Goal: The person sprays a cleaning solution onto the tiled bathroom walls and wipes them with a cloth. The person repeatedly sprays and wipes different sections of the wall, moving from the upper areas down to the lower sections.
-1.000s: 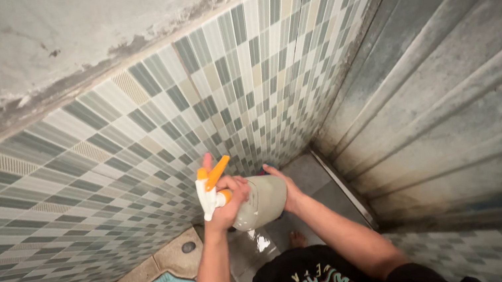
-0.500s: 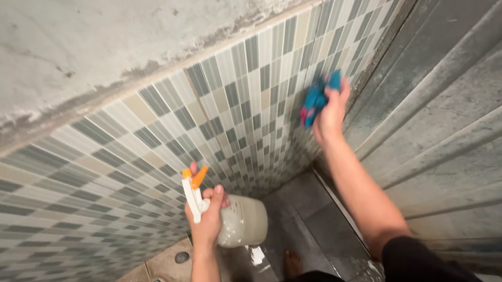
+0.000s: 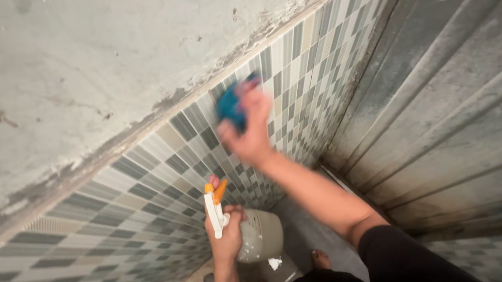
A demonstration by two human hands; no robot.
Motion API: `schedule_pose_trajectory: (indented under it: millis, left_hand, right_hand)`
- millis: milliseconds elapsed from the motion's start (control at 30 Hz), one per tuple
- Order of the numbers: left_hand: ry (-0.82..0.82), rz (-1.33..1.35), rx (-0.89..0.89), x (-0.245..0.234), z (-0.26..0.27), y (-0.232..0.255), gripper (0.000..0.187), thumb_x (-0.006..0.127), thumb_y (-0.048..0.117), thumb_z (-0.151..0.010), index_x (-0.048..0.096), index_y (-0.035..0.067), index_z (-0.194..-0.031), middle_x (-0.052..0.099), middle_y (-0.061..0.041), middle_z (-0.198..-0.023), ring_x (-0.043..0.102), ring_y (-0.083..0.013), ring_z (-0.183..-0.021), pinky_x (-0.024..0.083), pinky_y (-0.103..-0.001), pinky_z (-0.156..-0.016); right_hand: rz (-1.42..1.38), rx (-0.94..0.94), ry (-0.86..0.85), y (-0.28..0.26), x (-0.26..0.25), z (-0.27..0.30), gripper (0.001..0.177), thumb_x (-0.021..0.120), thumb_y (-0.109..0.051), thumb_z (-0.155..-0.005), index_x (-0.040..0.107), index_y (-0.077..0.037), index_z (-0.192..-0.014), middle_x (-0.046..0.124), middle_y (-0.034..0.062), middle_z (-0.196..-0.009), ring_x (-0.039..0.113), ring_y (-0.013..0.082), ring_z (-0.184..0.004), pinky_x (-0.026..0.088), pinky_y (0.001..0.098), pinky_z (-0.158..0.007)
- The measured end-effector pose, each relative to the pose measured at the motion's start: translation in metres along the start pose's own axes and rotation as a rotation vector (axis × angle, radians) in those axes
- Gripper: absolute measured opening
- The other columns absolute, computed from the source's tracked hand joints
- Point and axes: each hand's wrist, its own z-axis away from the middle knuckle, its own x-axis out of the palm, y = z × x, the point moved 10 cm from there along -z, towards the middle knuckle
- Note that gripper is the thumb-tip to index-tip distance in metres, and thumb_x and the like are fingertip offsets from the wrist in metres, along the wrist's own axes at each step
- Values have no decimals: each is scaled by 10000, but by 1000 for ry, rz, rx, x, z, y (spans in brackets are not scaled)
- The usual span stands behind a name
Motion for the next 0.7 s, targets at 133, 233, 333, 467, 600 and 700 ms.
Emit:
schedule_pose_trajectory:
  millis: [133, 233, 333, 467, 600, 700]
  left_hand:
    - [-85, 53, -6, -2, 0, 2, 772, 526, -123, -747, 401, -6, -1500, 480, -113, -1552, 596, -104, -654, 545, -278, -631]
    - [-135, 76, -24, -9, 3, 6, 751, 529, -124, -749, 421, -32, -1486, 497, -118, -1556, 582, -102, -649, 541, -279, -626]
    - [-166, 70, -18, -21, 8, 15, 738, 521, -128, -753, 431, -41, -1481, 512, -128, -1550, 581, -100, -646, 540, -276, -629]
    - [-129, 25, -17, -37, 7, 18, 749, 518, -127, -750, 439, -32, -1489, 529, -126, -1542, 588, -105, -628, 538, -271, -637]
    - [-110, -21, -39, -39, -4, 2, 789, 524, -121, -730, 399, 11, -1498, 458, -68, -1573, 568, -96, -610, 554, -279, -626]
    - [-155, 7, -20, -29, -9, -10, 769, 523, -128, -734, 427, -4, -1488, 486, -95, -1560, 590, -104, -612, 548, -283, -621]
  right_hand:
    - [232, -307, -59, -23, 13, 15, 737, 870, -375, -801, 529, -146, -1412, 495, 94, -1214, 473, 312, -1169, 377, 474, -1015]
    - [181, -373, 26, 19, -13, -13, 570, 877, -270, -694, 629, -135, -1189, 583, 55, -1066, 570, 294, -1002, 428, 477, -919]
    - [282, -148, 341, 78, -67, -47, 425, 724, -225, -906, 508, -78, -1240, 528, 109, -1215, 522, 285, -1173, 423, 402, -1056]
    - [113, 361, 539, 143, -107, -70, 478, 570, -201, -1077, 413, -15, -1489, 427, 193, -1476, 450, 331, -1379, 352, 463, -1195]
    - [-12, 443, 367, 115, -63, -40, 689, 448, -136, -944, 241, -26, -1592, 235, 203, -1591, 310, 358, -1436, 303, 491, -1173]
    - [98, 101, 97, 39, -9, 13, 655, 621, -175, -1026, 281, -74, -1576, 334, 204, -1541, 376, 393, -1426, 337, 521, -1200]
